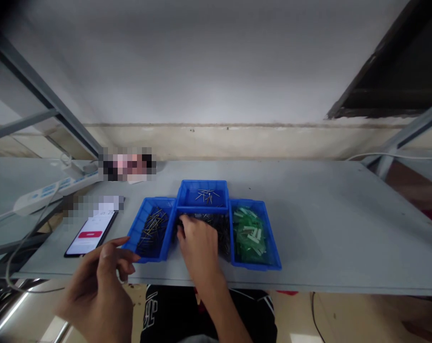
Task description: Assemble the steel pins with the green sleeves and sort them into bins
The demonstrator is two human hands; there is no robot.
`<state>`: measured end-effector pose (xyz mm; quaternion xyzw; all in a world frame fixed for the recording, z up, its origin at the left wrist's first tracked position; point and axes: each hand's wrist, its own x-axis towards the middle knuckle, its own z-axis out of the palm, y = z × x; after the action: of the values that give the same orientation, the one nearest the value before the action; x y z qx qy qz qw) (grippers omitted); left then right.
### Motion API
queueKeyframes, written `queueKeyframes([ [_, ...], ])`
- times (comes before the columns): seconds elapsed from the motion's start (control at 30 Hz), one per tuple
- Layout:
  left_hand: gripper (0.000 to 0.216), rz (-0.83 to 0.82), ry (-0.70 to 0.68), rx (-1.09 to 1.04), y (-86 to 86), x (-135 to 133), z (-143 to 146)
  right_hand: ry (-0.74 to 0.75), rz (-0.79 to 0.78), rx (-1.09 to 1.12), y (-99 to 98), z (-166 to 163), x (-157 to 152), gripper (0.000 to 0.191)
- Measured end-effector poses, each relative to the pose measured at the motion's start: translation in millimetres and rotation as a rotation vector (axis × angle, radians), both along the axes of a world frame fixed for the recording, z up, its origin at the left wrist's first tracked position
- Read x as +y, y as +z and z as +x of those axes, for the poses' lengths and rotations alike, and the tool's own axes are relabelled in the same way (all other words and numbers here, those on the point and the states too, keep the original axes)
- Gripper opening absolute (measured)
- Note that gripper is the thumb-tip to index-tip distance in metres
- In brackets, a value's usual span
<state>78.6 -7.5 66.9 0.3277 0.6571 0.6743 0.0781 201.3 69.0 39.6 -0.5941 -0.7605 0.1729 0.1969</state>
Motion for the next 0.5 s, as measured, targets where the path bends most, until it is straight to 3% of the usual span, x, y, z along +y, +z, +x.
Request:
queueKeyframes([
  [0.37,0.026,0.042,0.000,-0.026,4.0,1.5,4.3,0.030,0.033,0.026,-0.8,8.7,-6.8,0.009],
  [0.5,0.022,-0.041,-0.048,0.082,1.2,-6.1,-0.7,-0.011,0.134,0.311,-1.9,12.8,-20.8,0.008],
])
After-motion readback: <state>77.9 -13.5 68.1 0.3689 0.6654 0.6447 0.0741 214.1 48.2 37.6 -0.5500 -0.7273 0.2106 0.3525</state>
